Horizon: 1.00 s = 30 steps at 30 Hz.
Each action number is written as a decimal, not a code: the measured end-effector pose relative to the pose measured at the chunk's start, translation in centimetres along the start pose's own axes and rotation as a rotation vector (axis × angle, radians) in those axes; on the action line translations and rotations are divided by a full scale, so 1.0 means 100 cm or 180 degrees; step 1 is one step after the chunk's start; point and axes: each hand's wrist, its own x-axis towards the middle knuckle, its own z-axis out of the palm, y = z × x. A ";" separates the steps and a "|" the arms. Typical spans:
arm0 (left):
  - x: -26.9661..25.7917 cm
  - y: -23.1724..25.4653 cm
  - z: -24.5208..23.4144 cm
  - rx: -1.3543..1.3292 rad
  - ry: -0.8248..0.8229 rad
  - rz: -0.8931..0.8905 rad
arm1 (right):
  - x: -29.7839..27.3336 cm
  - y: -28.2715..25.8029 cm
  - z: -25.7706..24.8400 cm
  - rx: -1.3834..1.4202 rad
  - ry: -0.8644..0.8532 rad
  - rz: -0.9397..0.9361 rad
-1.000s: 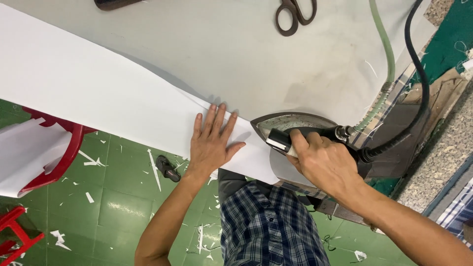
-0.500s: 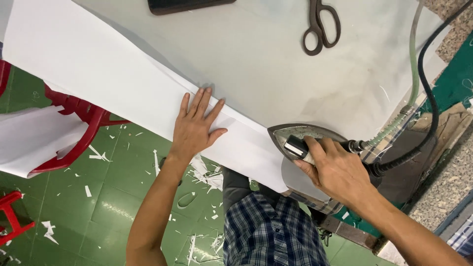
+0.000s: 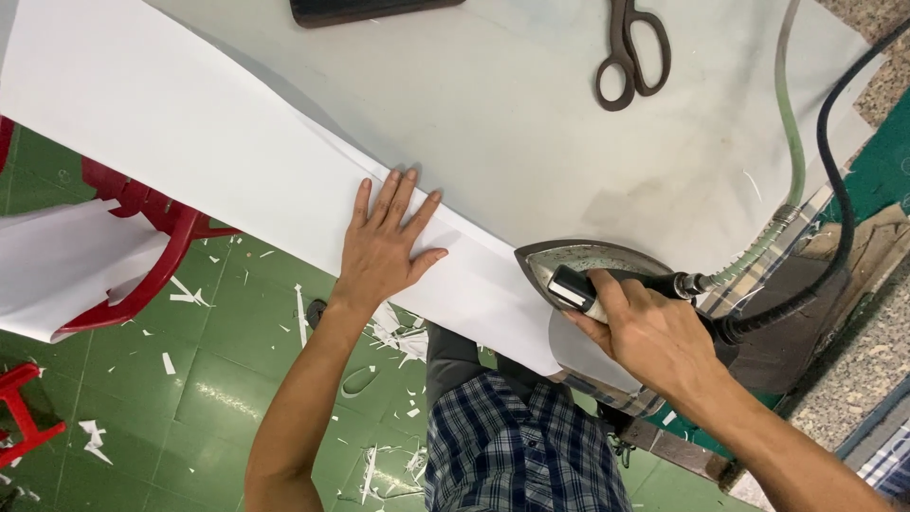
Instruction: The person irons a white fabric piece on a worktable, folds it, and then uses scissors to cut along the folded edge. The person then irons the cut piece again to flatten the edges.
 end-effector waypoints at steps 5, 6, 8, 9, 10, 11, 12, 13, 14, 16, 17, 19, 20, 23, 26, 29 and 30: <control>0.000 -0.002 0.001 -0.0022 -0.0010 -0.0048 | 0.023 -0.014 -0.003 -0.0027 0.0067 -0.0044; 0.000 -0.002 0.001 -0.0035 -0.0004 -0.0065 | 0.028 -0.017 -0.003 -0.0061 0.0108 -0.0067; -0.001 -0.002 0.002 -0.0068 -0.0015 -0.0085 | 0.039 -0.026 -0.008 -0.0088 0.0142 -0.0085; -0.001 -0.002 0.002 -0.0094 -0.0022 -0.0095 | 0.044 -0.030 -0.011 -0.0114 0.0187 -0.0094; -0.001 -0.004 0.003 -0.0097 -0.0025 -0.0093 | 0.046 -0.031 -0.013 -0.0113 0.0183 -0.0092; -0.001 -0.005 0.003 -0.0091 -0.0001 -0.0090 | 0.048 -0.033 -0.014 -0.0123 0.0168 -0.0106; -0.001 -0.006 0.004 -0.0084 0.0035 -0.0091 | 0.051 -0.034 -0.016 -0.0143 0.0159 -0.0126; 0.000 -0.010 0.004 -0.0085 0.0044 -0.0094 | 0.050 -0.034 -0.015 -0.0151 0.0162 -0.0129; 0.000 -0.014 0.003 0.0004 0.0085 -0.0081 | 0.051 -0.034 -0.015 -0.0122 0.0182 -0.0127; 0.002 -0.023 0.002 0.0099 0.0134 -0.0081 | 0.050 -0.034 -0.014 -0.0098 0.0206 -0.0140; 0.003 -0.028 0.001 0.0137 0.0200 -0.0008 | 0.050 -0.034 -0.014 -0.0112 0.0205 -0.0134; 0.005 -0.037 -0.004 0.0183 0.0271 0.0054 | 0.050 -0.035 -0.015 -0.0130 0.0210 -0.0142; 0.005 -0.040 -0.007 0.0128 0.0269 0.0086 | 0.050 -0.035 -0.015 -0.0102 0.0195 -0.0138; 0.005 -0.047 -0.015 0.0093 0.0229 0.0122 | 0.052 -0.034 -0.016 -0.0070 0.0171 -0.0128; 0.003 -0.049 -0.017 0.0111 0.0176 0.0112 | 0.052 -0.034 -0.017 -0.0036 0.0166 -0.0109; 0.001 -0.050 -0.017 0.0086 0.0173 0.0090 | 0.052 -0.034 -0.017 0.0008 0.0148 -0.0095; 0.001 -0.050 -0.017 0.0065 0.0177 0.0088 | 0.051 -0.034 -0.017 0.0033 0.0123 -0.0090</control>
